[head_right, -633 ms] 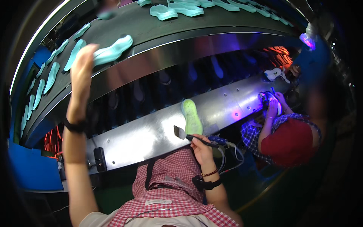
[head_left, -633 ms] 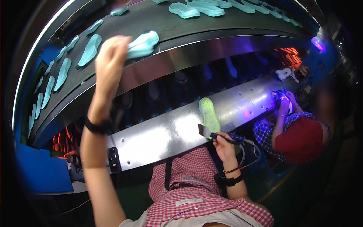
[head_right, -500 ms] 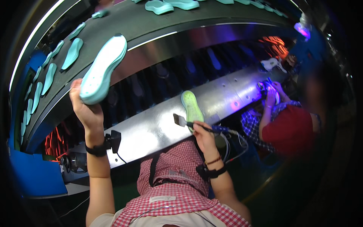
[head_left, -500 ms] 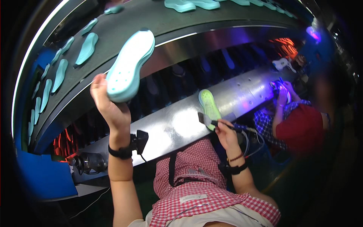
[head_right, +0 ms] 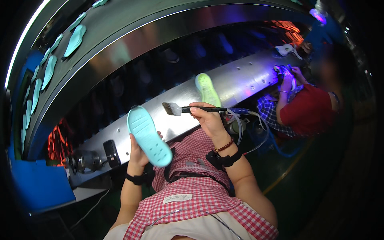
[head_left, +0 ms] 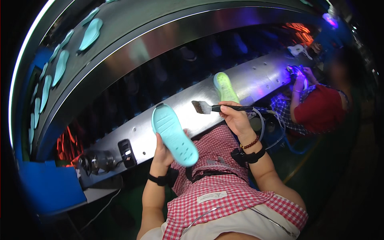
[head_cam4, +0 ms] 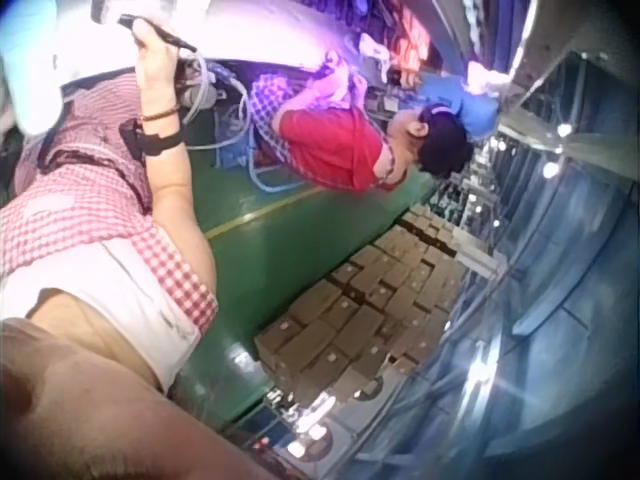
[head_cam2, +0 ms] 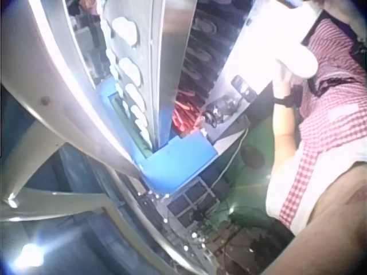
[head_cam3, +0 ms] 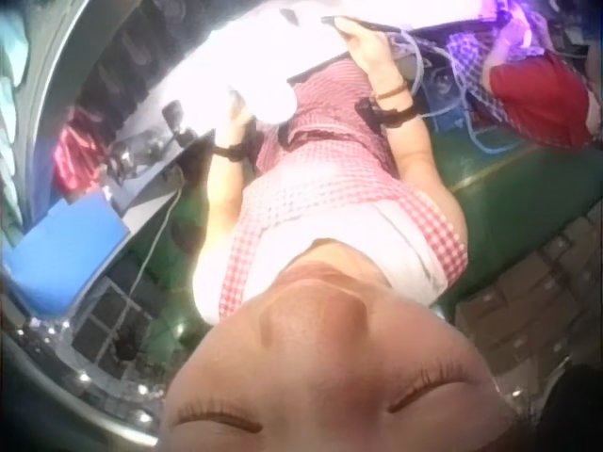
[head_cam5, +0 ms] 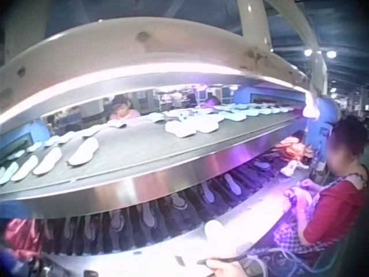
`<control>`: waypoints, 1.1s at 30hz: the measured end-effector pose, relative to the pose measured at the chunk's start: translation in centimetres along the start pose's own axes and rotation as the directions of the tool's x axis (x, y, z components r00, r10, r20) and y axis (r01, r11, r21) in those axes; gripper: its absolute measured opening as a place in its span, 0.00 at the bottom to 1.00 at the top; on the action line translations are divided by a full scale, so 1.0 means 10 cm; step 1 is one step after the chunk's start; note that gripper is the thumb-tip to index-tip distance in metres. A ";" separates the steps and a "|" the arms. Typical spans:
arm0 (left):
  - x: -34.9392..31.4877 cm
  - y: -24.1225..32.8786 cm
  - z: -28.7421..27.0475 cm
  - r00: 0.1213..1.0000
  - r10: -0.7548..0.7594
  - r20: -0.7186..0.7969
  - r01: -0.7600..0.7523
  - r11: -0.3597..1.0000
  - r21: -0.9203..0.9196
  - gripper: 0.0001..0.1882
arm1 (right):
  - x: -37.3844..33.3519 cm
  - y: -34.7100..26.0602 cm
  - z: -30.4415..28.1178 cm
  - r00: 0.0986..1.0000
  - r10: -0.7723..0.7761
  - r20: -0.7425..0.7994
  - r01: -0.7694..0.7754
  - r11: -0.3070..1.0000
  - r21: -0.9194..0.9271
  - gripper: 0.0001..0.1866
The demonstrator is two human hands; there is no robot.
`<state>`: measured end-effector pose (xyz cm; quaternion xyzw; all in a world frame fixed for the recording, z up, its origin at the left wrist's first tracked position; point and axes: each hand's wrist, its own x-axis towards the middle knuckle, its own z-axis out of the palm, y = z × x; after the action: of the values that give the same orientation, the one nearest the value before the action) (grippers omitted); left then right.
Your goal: Applying adhesive or cleaning agent to the interior of shoe soles using a brush on a production line.
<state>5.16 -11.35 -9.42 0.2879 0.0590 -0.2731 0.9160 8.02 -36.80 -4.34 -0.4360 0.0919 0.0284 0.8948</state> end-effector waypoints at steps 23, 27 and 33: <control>0.11 0.16 0.15 0.921 0.300 -0.248 -0.339 0.932 -0.130 0.39 | -0.17 -0.04 0.83 0.719 0.397 0.571 0.389 0.452 -0.803 0.11; 0.07 0.12 0.29 0.960 0.234 -0.156 -0.265 0.938 -0.223 0.39 | -0.11 -0.17 0.92 0.813 0.314 0.491 0.110 0.745 -0.658 0.09; -0.01 0.12 0.57 0.953 0.266 -0.144 -0.301 0.882 -0.362 0.34 | -0.14 -0.04 1.04 0.803 0.164 0.573 0.306 0.711 -0.633 0.09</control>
<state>5.44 -13.68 -4.06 0.1227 0.1092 -0.1062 0.9807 8.13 -28.82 2.53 -0.7128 -0.2268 0.1587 0.6444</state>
